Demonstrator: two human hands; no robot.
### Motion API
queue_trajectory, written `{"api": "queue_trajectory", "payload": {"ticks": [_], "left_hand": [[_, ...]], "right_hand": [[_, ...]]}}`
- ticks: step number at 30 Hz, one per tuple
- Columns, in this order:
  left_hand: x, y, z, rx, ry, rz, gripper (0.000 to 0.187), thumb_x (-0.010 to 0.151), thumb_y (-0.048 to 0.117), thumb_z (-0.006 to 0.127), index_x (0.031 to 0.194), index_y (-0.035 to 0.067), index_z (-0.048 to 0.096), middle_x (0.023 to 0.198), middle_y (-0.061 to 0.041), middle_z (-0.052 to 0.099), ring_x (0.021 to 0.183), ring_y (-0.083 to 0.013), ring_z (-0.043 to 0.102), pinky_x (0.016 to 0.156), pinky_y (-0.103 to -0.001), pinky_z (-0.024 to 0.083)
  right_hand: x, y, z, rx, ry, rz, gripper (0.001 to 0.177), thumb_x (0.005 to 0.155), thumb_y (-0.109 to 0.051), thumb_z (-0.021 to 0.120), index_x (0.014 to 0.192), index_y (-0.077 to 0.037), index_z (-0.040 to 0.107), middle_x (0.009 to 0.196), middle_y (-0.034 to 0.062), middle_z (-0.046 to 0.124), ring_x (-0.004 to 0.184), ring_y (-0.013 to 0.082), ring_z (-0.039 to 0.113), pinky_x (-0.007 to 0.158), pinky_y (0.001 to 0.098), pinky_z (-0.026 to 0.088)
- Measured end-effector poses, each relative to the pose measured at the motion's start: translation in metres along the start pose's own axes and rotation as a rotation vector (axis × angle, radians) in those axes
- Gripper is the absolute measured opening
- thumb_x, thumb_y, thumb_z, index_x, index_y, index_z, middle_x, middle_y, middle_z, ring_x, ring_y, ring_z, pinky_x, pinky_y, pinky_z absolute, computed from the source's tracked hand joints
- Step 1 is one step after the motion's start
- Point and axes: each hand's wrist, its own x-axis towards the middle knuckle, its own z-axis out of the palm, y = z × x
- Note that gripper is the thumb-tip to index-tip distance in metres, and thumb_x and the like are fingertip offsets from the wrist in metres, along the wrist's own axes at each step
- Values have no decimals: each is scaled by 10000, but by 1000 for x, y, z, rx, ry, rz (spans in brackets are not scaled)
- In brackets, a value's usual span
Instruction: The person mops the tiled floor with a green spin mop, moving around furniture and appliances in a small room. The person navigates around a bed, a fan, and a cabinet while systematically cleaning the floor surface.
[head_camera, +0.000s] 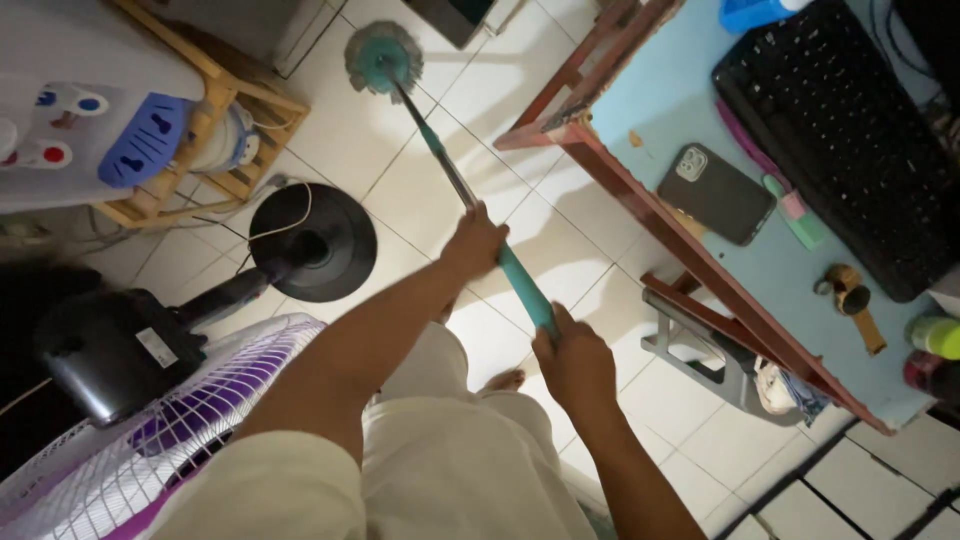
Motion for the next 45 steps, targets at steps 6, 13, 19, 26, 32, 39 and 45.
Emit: {"api": "queue_trajectory", "payload": {"ticks": [6, 13, 19, 26, 32, 39, 45], "left_hand": [[33, 4, -45, -345, -70, -338, 716, 981, 324, 579, 1535, -70, 355, 1538, -432, 352, 1400, -595, 414, 1165, -618, 365], [1, 32, 14, -168, -231, -131, 556, 978, 283, 637, 1394, -21, 426, 1571, -458, 233, 1420, -581, 364, 1145, -600, 380], [-52, 35, 69, 153, -271, 400, 439, 795, 393, 820, 1101, 124, 658, 1450, -419, 371, 1234, -592, 480, 984, -619, 434], [-64, 27, -55, 269, -566, 409, 400, 916, 394, 748, 1288, 291, 642, 1628, -30, 348, 1412, -373, 354, 870, -639, 540], [-21, -64, 24, 212, -294, 743, 247, 832, 266, 772, 1053, 233, 667, 1491, -144, 495, 1228, -435, 442, 951, -556, 455], [27, -35, -37, -168, -542, -110, 743, 999, 510, 389, 1656, 232, 182, 1723, -117, 97, 1571, -310, 198, 1245, -478, 227], [131, -81, 43, 541, 563, 414, 286, 1029, 441, 592, 1095, 259, 802, 1381, -109, 664, 1204, -380, 673, 1079, -663, 402]], "right_hand": [[50, -15, 18, 33, 241, -198, 515, 978, -353, 566, 1396, -58, 628, 915, 263, 694, 896, 484, 734, 778, 565, 604], [-34, 13, -8, 38, -137, 176, 505, 984, -472, 501, 1389, -173, 546, 1043, 187, 740, 977, 458, 715, 831, 565, 558], [-85, 22, 19, 338, -372, 390, 430, 933, -380, 570, 1318, -194, 522, 1090, 107, 797, 953, 297, 753, 848, 409, 534], [-74, -82, -6, 643, -515, 633, 476, 778, -396, 531, 1132, -117, 685, 945, 45, 730, 819, 158, 609, 702, 313, 428], [-62, -118, 45, 1010, -488, 674, 402, 906, -231, 503, 1271, -70, 543, 1130, 116, 572, 1086, 276, 569, 908, 396, 429], [-1, -132, 74, 1200, -326, 623, 176, 932, -204, 516, 1002, -42, 507, 790, 145, 599, 446, 233, 528, 297, 305, 206], [97, -95, 97, 1198, -121, 347, 258, 944, -258, 511, 938, -4, 555, 609, 128, 540, 426, 229, 561, 264, 279, 349]]}}
